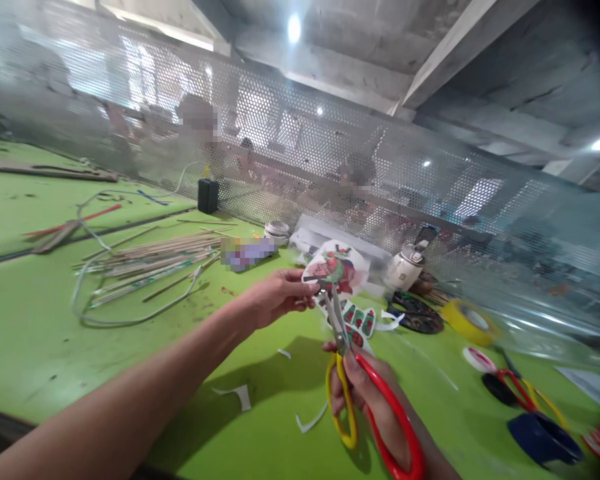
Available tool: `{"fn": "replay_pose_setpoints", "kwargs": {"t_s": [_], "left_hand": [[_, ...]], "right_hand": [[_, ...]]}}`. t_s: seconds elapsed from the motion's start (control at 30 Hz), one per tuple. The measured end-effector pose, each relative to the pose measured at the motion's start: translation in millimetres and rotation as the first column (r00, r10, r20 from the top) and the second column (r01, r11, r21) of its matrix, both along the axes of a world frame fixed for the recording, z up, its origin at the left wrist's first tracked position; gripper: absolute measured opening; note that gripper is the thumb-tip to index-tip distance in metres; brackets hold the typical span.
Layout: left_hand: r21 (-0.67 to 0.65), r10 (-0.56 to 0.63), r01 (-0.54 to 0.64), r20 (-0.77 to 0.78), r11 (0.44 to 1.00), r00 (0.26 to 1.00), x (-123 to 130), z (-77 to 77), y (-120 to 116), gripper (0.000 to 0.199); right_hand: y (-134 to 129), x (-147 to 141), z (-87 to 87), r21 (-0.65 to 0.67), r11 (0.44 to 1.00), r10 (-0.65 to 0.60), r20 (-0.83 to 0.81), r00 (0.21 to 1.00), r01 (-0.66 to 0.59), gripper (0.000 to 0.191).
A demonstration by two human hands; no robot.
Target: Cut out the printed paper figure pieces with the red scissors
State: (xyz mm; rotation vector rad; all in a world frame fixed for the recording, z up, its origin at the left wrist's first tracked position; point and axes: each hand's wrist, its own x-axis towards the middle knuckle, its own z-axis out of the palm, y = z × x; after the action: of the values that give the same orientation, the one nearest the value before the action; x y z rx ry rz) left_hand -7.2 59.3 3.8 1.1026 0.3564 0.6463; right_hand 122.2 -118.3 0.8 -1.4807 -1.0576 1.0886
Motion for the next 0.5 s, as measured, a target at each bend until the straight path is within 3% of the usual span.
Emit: {"fn": "replay_pose_setpoints", "kwargs": {"t_s": [0.1, 0.23, 0.5], "left_hand": [[-0.013, 0.105, -0.105, 0.063, 0.994, 0.992, 0.9, -0.1, 2.6, 0.029], [-0.022, 0.192, -0.191, 0.081, 0.981, 0.978, 4.2, 0.2, -0.2, 0.018], [-0.036, 0.121, -0.118, 0.101, 0.992, 0.988, 5.5, 1.7, -8.5, 0.014]], "right_hand": [[2.5, 0.6, -2.4, 0.024, 1.000, 0.004, -0.011, 1.000, -0.004, 0.068], [4.0, -1.1, -7.9, 0.043, 0.999, 0.003, -0.021, 1.000, -0.002, 0.072], [3.8, -2.8, -9.6, 0.017, 1.000, -0.026, -0.021, 0.999, 0.026, 0.069]]}}
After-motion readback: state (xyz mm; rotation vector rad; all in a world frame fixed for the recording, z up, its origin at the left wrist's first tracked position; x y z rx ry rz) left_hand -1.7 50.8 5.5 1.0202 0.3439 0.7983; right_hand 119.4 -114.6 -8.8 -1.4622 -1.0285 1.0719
